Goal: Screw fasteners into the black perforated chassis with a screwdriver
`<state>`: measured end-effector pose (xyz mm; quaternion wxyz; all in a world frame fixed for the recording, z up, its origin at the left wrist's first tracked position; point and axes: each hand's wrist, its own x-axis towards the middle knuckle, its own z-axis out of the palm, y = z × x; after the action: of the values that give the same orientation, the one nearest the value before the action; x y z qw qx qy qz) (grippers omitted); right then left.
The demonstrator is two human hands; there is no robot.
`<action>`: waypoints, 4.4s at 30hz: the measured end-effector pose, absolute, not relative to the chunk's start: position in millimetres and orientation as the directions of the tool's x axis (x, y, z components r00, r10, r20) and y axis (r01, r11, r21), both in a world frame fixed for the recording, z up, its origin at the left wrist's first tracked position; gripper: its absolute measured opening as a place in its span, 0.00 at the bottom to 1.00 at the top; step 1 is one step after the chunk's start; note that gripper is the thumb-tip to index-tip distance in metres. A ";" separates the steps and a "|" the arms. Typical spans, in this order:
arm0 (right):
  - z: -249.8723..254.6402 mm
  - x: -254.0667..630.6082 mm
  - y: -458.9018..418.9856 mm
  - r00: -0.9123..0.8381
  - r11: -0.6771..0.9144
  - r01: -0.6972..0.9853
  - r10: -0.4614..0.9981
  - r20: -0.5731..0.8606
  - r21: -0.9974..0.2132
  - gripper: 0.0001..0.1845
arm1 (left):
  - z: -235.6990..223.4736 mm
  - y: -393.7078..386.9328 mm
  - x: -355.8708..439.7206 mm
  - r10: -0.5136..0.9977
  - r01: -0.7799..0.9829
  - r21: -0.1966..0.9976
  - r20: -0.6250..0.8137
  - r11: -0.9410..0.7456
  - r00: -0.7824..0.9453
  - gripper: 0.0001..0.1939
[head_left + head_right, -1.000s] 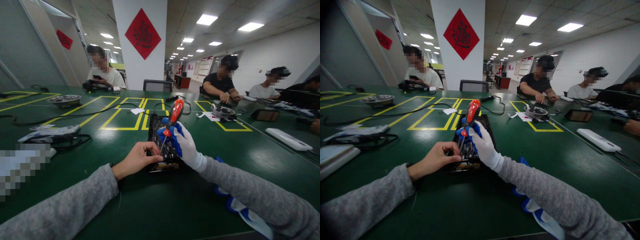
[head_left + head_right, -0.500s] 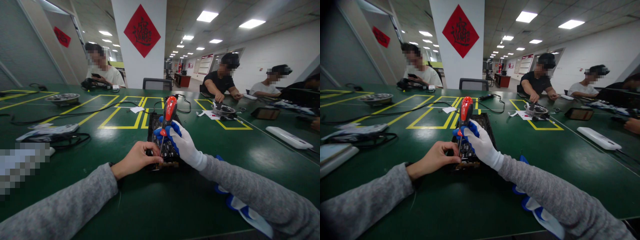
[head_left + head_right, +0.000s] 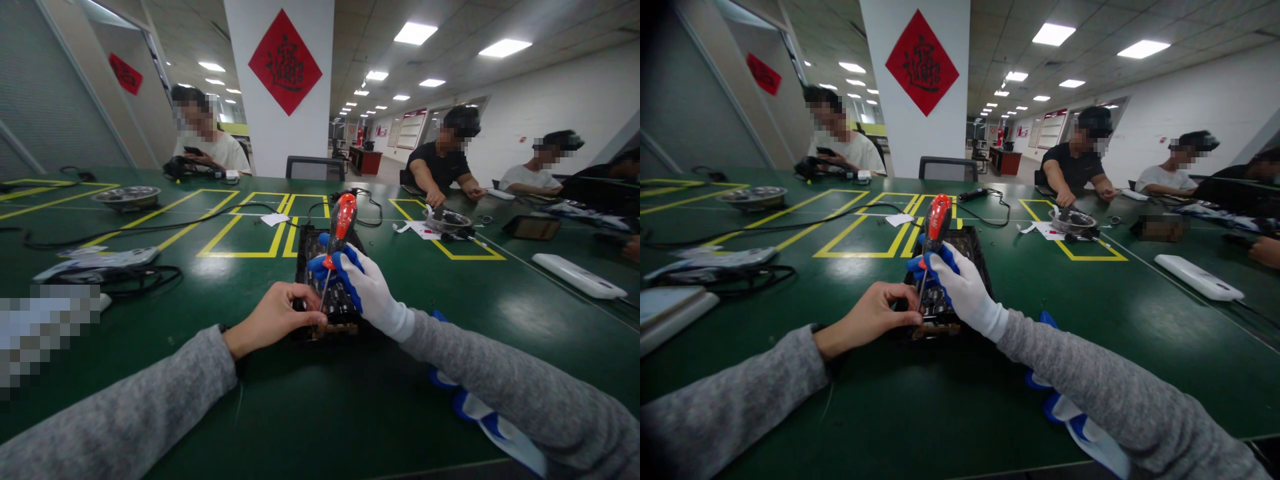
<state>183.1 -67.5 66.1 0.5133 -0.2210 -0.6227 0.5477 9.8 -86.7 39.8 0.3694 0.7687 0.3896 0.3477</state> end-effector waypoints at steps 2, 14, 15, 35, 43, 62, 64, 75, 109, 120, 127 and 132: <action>66.0 183.1 -67.6 -0.370 0.312 -0.296 0.834 0.410 -0.903 0.21 | 39.8 -86.6 9.8 0.858 0.347 0.838 0.245 -0.422 0.452 0.13; 65.6 183.1 -68.1 -0.348 0.311 -0.315 0.841 0.414 -0.897 0.21 | 40.3 -87.1 9.3 0.854 0.342 0.838 0.248 -0.426 0.457 0.11; 65.4 183.0 -68.2 -0.344 0.304 -0.318 0.846 0.408 -0.898 0.21 | 40.4 -87.1 9.4 0.854 0.345 0.836 0.248 -0.427 0.457 0.11; 63.7 182.5 -67.4 -0.325 0.315 -0.327 0.848 0.419 -0.891 0.19 | 41.1 -86.9 9.9 0.836 0.319 0.834 0.268 -0.450 0.478 0.09; 63.3 181.8 -66.7 -0.286 0.301 -0.359 0.866 0.411 -0.884 0.17 | 38.4 -84.8 8.0 0.813 0.299 0.842 0.247 -0.449 0.527 0.08; 62.9 185.1 -63.2 -0.272 0.414 -0.283 0.830 0.487 -0.865 0.17 | 40.2 -86.3 7.0 0.779 0.246 0.852 0.258 -0.462 0.572 0.11; 62.9 184.5 -63.9 -0.279 0.388 -0.298 0.838 0.468 -0.872 0.17 | 40.4 -86.5 7.0 0.781 0.253 0.850 0.257 -0.463 0.569 0.11; 62.7 185.7 -68.7 -0.377 0.259 -0.325 0.847 0.376 -0.910 0.20 | 43.1 -88.9 10.0 0.819 0.282 0.838 0.290 -0.467 0.496 0.07; 71.6 184.6 -68.6 -0.274 0.279 -0.327 0.886 0.373 -0.903 0.21 | 40.0 -90.0 16.5 0.882 0.275 0.849 0.377 -0.451 0.282 0.13; 99.4 263.6 20.3 -0.012 0.174 0.619 0.977 0.212 -0.766 0.28 | 32.3 -78.2 6.3 0.915 0.346 0.866 0.400 -0.360 -0.051 0.18; 55.3 276.1 33.7 0.001 0.004 0.990 0.999 0.038 -0.140 0.32 | 26.5 -52.8 19.7 0.793 0.435 0.763 0.588 -0.478 -0.162 0.08; 72.5 270.3 24.9 -0.055 0.055 0.991 0.998 0.006 -0.122 0.33 | 24.0 -38.9 25.5 0.772 0.375 0.788 0.591 -0.488 -0.235 0.10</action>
<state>270.3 24.9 72.5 0.0441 -0.6860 -0.7251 0.0423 25.5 -38.9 24.0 0.1595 0.5977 0.4799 0.6221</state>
